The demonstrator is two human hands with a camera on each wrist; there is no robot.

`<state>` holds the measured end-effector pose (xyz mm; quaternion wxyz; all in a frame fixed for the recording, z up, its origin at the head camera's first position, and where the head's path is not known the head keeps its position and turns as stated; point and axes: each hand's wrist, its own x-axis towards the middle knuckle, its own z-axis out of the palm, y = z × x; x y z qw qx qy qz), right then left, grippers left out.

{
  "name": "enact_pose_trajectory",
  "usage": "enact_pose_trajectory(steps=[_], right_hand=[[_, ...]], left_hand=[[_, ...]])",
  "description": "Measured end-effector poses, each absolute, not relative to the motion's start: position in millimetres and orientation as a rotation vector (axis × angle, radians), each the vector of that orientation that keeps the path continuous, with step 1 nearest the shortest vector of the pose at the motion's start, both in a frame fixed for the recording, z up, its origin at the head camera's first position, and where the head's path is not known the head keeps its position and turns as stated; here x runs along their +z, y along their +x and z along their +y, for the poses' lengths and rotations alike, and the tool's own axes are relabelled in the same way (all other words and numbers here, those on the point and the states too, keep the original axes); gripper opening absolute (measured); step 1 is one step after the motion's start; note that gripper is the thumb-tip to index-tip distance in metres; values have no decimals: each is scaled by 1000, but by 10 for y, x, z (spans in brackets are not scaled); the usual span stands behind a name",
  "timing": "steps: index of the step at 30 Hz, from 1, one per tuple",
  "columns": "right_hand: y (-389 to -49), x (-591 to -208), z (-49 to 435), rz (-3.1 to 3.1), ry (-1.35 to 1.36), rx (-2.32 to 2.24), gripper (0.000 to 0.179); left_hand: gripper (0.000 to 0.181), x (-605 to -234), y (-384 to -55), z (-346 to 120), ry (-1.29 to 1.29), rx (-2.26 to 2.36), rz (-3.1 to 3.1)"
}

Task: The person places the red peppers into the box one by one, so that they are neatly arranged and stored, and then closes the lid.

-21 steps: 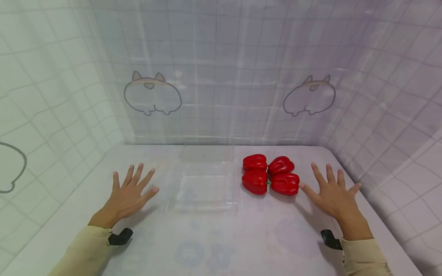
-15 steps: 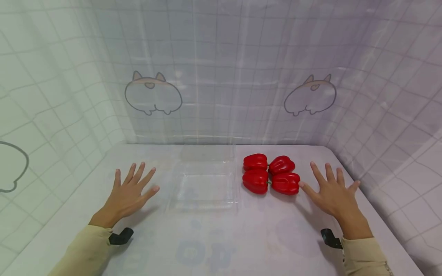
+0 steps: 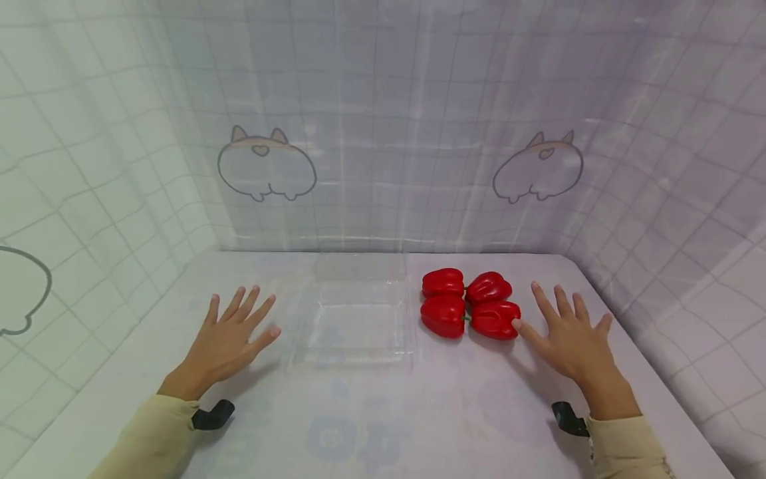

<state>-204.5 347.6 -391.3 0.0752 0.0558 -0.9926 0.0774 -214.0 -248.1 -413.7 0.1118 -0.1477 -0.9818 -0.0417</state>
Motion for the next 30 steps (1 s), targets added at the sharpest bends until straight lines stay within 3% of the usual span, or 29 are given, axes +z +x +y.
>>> enact_pose_trajectory(steps=[15,30], right_hand=[[-2011,-3965,3303,-2964,197,259,86],[-2033,-4036,3207,-2938,195,380,86]], left_hand=[[75,-4231,-2171,-2359,-504,-179,-2757],[52,-4330,-2175,-2178,-502,-524,-2596]])
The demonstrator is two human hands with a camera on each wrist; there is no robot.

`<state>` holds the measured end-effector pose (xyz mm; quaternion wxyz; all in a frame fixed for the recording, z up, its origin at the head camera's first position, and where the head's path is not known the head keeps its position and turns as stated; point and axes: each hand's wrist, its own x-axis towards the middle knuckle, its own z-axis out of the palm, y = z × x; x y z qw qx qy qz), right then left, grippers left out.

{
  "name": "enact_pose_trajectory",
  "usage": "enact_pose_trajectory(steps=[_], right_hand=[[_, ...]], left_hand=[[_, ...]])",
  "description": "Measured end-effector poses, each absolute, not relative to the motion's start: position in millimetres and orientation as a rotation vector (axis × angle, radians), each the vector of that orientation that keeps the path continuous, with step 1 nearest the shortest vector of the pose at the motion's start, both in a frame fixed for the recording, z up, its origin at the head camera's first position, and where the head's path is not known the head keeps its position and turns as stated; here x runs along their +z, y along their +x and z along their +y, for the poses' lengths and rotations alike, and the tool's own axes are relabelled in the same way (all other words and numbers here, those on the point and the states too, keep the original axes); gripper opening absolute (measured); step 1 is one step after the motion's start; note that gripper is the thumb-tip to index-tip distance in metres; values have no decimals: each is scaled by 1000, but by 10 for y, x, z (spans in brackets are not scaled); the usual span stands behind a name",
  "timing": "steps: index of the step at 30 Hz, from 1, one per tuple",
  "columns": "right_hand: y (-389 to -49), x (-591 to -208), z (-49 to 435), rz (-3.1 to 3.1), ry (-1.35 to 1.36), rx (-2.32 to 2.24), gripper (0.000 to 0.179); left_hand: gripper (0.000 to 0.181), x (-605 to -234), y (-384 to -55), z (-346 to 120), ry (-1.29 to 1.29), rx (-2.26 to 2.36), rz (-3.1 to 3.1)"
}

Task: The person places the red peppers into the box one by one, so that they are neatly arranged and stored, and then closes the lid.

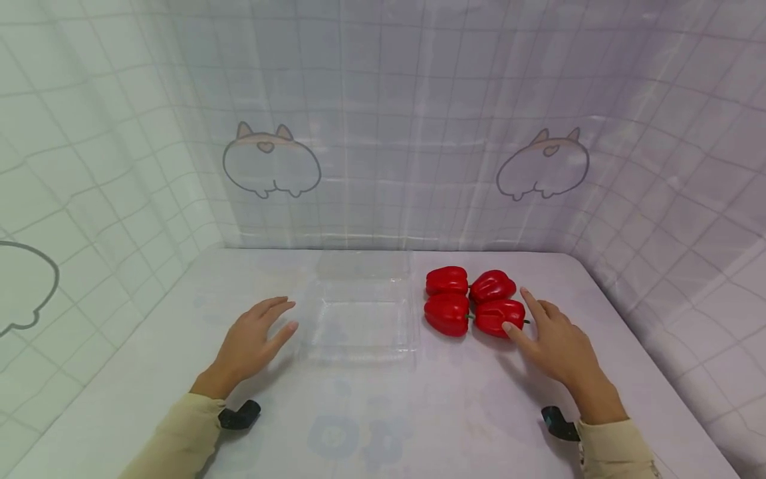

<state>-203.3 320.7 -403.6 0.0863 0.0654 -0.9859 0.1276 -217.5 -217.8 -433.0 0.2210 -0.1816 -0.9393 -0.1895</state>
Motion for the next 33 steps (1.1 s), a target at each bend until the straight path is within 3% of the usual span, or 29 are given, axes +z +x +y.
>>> enact_pose_trajectory(steps=[18,33], right_hand=[[-2194,-4145,3163,-2924,159,538,82],[-2190,-4281,3178,-2867,224,844,85]], left_hand=[[42,-4377,-2206,-1969,-273,-1009,-2652],[47,-4434,-2188,-1919,-411,-1384,-2607]])
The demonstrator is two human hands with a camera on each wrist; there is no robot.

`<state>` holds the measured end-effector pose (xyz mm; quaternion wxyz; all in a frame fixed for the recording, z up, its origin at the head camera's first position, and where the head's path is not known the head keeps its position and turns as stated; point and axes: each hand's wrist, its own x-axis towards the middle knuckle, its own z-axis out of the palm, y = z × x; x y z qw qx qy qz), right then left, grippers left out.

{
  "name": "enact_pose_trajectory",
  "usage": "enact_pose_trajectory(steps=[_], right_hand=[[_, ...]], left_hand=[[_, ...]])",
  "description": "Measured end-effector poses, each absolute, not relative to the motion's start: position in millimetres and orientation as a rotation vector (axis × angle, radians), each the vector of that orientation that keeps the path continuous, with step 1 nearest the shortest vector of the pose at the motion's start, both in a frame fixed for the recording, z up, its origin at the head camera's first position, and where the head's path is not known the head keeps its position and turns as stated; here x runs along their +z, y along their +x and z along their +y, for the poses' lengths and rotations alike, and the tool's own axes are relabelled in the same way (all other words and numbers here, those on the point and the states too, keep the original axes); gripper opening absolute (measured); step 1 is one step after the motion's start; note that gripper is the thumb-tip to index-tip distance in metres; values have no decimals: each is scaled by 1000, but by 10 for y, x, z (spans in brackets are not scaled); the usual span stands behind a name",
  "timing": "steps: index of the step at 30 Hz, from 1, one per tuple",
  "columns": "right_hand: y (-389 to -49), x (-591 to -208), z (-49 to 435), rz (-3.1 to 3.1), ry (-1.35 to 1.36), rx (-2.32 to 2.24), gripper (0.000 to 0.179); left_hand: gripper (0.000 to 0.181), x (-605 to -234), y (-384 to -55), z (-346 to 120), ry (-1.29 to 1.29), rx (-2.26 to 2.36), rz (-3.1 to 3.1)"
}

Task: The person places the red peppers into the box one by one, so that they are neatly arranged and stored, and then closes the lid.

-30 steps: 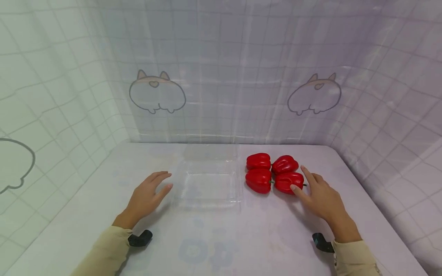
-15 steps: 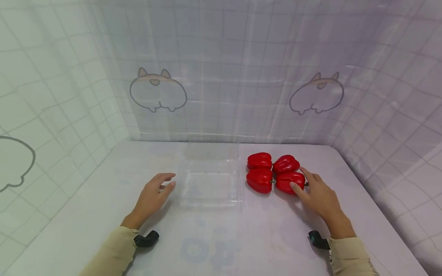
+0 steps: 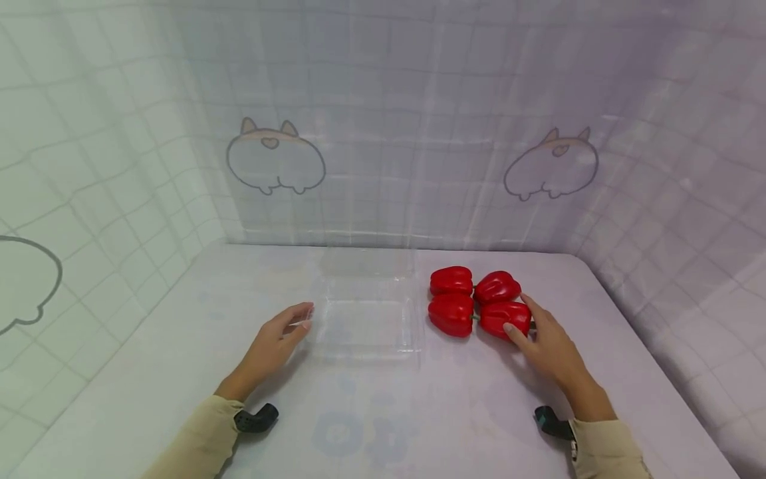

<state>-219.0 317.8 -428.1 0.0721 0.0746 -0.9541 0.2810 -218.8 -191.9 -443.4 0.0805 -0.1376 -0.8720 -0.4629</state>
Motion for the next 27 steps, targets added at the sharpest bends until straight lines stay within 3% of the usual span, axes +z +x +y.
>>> enact_pose_trajectory(steps=[9,27], right_hand=[[-2169,-4319,3158,-2860,191,854,93],[-2160,-4342,3178,-2842,54,1001,91]], left_hand=[[54,-4471,-2153,-1905,-464,-1508,-2598],[59,-4513,-2160,-1904,-539,-1574,-2621]])
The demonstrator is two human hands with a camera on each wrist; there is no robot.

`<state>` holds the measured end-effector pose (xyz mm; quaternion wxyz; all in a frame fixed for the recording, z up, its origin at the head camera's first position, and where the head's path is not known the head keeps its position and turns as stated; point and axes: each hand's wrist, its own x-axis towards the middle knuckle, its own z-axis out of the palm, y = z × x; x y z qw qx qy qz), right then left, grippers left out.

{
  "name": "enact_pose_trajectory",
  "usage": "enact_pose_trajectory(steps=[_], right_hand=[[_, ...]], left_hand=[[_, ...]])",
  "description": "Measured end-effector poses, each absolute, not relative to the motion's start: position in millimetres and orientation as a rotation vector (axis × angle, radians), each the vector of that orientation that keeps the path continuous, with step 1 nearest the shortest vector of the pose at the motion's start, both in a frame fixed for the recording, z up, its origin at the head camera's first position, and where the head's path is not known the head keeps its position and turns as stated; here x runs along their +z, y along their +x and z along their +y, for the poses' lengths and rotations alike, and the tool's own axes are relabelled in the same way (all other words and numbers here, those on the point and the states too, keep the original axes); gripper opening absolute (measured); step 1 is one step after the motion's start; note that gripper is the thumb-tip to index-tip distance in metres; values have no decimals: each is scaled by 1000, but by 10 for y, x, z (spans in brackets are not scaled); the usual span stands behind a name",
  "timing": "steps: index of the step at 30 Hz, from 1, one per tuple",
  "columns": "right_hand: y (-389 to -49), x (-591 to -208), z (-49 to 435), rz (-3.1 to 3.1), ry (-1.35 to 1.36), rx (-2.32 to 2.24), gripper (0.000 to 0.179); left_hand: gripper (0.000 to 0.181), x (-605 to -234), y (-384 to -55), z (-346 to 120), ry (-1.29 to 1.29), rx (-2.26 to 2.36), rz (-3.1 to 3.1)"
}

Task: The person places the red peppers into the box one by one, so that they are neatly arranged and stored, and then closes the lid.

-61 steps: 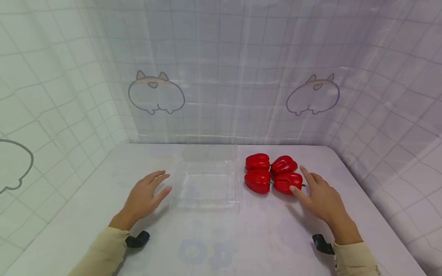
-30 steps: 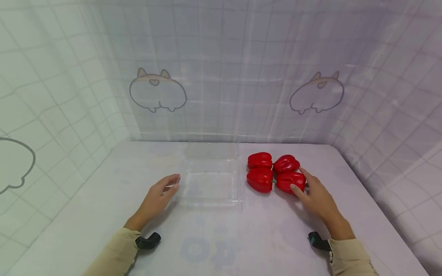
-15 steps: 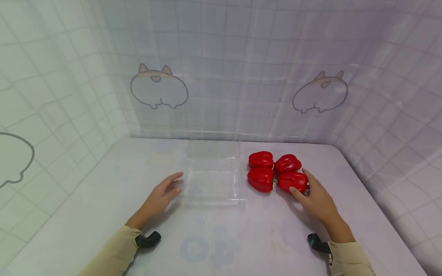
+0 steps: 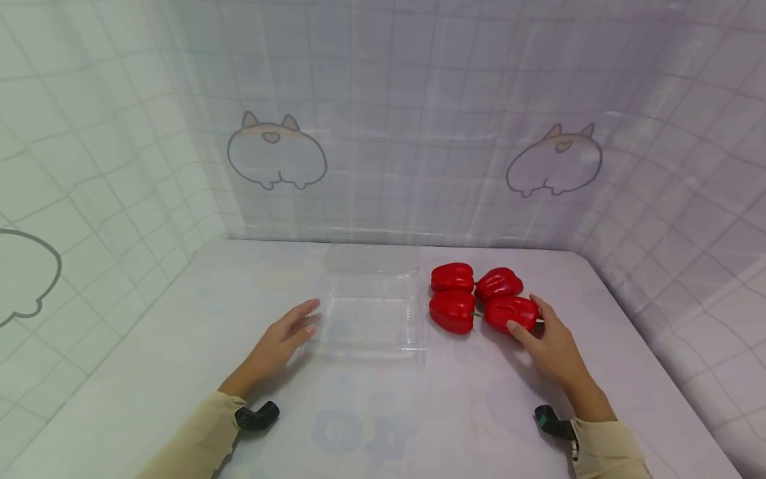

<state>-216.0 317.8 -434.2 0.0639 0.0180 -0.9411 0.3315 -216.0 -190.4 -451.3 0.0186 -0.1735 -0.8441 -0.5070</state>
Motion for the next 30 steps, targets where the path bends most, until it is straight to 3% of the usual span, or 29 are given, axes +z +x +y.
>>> enact_pose_trajectory(steps=[13,30], right_hand=[[-2147,-4283,3198,-2732,45,1221,82],[-2139,-4287,3193,-2694,25,1298,87]], left_hand=[[57,-4504,-2162,-1901,-541,-1582,-2614],[59,-4499,-2146,-1894,-523,-1593,-2631]])
